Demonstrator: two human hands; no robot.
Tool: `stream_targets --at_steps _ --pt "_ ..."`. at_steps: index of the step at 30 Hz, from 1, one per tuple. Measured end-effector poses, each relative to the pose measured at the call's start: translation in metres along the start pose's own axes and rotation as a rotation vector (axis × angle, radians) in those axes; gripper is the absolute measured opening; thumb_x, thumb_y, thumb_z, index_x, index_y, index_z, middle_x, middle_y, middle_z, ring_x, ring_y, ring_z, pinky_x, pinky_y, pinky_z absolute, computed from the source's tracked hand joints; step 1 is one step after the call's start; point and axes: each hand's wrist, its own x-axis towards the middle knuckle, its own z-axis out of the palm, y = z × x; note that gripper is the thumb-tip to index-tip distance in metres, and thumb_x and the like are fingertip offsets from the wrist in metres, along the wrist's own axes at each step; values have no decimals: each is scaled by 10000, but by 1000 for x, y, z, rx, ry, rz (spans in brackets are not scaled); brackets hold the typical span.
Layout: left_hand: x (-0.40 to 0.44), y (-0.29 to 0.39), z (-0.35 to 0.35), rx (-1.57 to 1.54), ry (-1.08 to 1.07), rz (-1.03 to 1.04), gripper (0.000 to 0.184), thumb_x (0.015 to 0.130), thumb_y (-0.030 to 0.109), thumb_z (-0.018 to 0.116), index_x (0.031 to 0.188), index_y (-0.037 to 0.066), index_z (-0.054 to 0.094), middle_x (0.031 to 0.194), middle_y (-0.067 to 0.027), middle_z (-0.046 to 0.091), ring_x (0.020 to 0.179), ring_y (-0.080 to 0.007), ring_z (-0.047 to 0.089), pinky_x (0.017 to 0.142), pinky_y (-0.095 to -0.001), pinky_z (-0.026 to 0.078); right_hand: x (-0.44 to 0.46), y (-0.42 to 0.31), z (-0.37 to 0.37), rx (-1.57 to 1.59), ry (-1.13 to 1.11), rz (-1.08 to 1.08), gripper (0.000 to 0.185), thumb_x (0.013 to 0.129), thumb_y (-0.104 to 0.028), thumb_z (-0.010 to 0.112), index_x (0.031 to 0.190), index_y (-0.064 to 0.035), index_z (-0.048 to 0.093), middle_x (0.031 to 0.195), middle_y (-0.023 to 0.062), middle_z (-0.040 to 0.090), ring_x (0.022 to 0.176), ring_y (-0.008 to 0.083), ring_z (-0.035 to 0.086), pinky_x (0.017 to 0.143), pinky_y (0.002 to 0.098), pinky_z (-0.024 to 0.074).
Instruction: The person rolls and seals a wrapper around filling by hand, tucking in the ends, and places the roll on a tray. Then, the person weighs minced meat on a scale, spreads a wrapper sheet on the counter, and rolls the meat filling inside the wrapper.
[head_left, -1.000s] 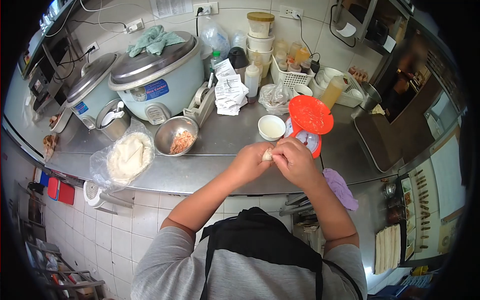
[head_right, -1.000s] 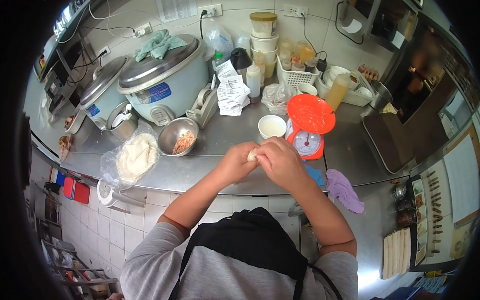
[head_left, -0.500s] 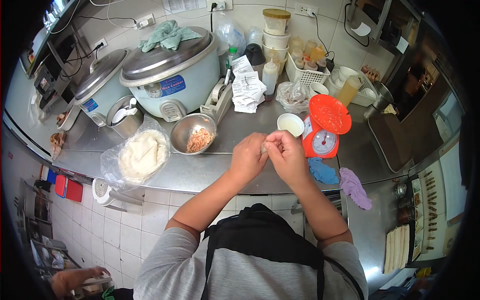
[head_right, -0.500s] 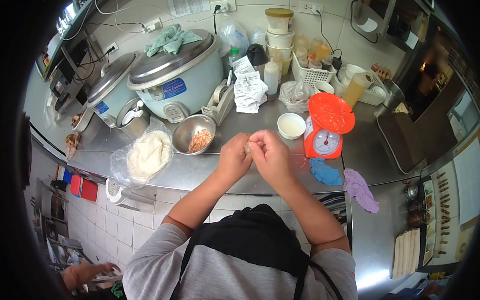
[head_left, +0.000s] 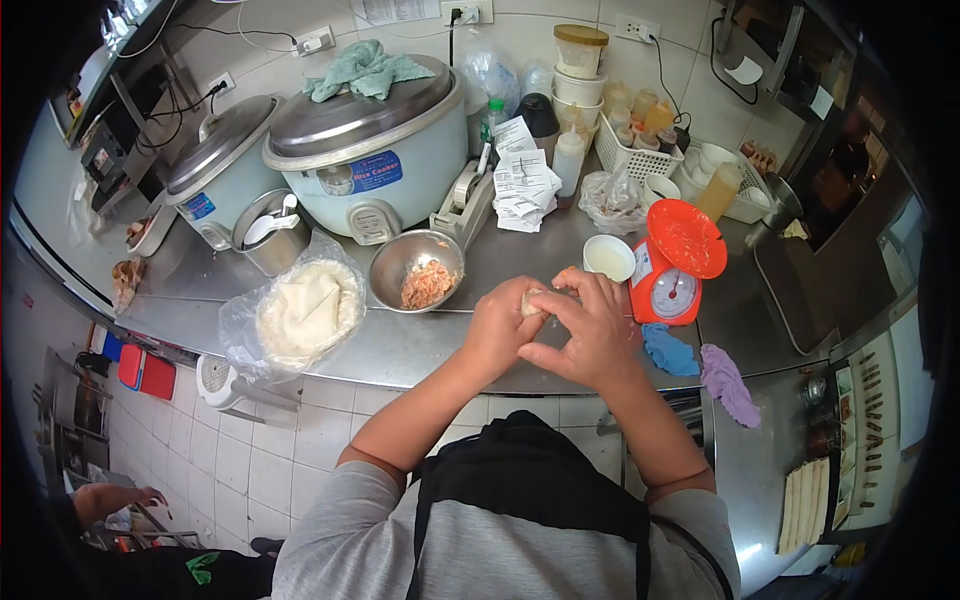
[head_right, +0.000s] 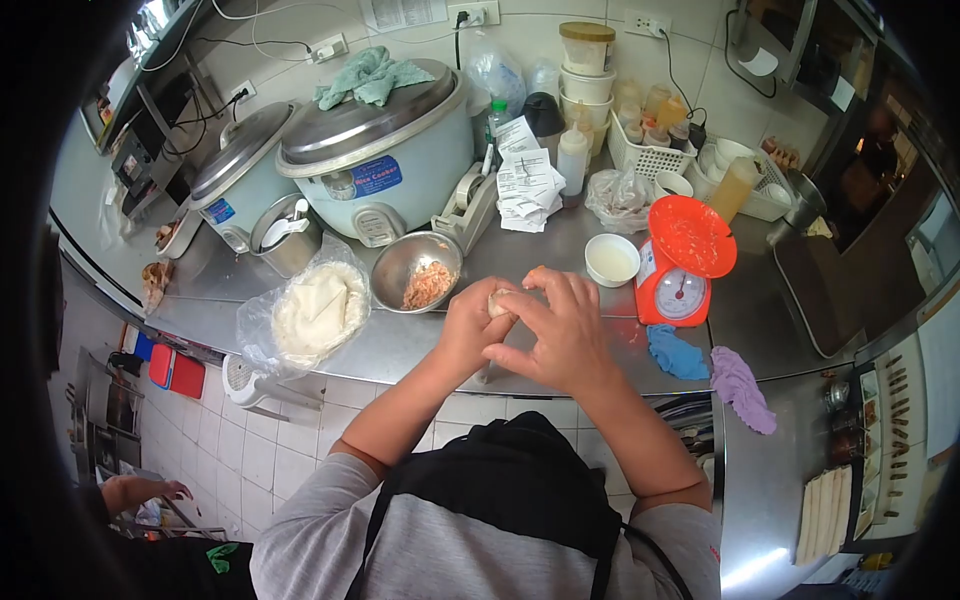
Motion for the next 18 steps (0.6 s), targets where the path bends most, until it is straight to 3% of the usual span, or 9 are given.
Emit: stream_targets --at_steps 1,7,10,11,12,14,16,18 --pt "0 1 -1 11 -1 10 157 734 100 613 862 26 559 797 -157 585 718 -336 576 620 -369 458 0 0 3 11 6 5 466 603 -507 678 907 -161 611 1021 86 466 889 264 455 793 394 327" --pt "-3 1 -6 4 -16 52 146 746 92 615 861 20 562 775 -148 587 706 -319 581 611 -353 457 3 -5 14 55 -37 38 492 590 -505 697 933 -162 616 1090 111 449 961 273 437 832 411 336" --pt "-1 -4 -7 -97 -27 5 130 777 112 616 852 24 557 744 -94 587 665 -206 572 587 -296 446 -1 20 29 591 -95 209 458 635 -480 693 955 -160 628 1175 127 413 1000 256 443 885 394 352" --pt "0 -3 -6 -195 -21 -36 135 792 134 617 845 30 549 723 -59 578 643 -146 547 566 -264 434 -4 33 30 700 -87 105 519 666 -397 711 1082 -117 576 1248 136 365 1005 229 463 911 365 370" --pt "4 -2 -6 -296 -11 -73 145 807 155 619 839 36 542 701 -24 568 621 -87 522 545 -233 422 -9 36 41 873 -53 198 556 670 -369 714 1123 -97 540 1252 132 365 1003 219 468 907 358 374" --pt "9 -9 -10 -447 -11 -124 118 835 162 585 830 59 527 701 2 545 609 -70 502 541 -209 410 -30 37 64 1218 11 394 636 679 -313 719 1205 -58 469 1260 124 364 999 199 477 901 345 383" --pt "14 -12 -13 -622 -8 -156 117 847 171 565 831 64 520 693 -4 533 610 -80 502 555 -219 417 -55 40 79 1005 -334 530 695 676 -277 729 1230 -13 402 1170 110 464 957 181 503 882 340 401" --pt "20 -16 -12 -749 69 -174 180 880 244 520 877 65 506 709 -25 513 625 -106 504 590 -247 435 -72 38 90 886 -533 622 618 678 -266 721 1174 -17 449 1052 97 529 894 174 526 841 321 419"
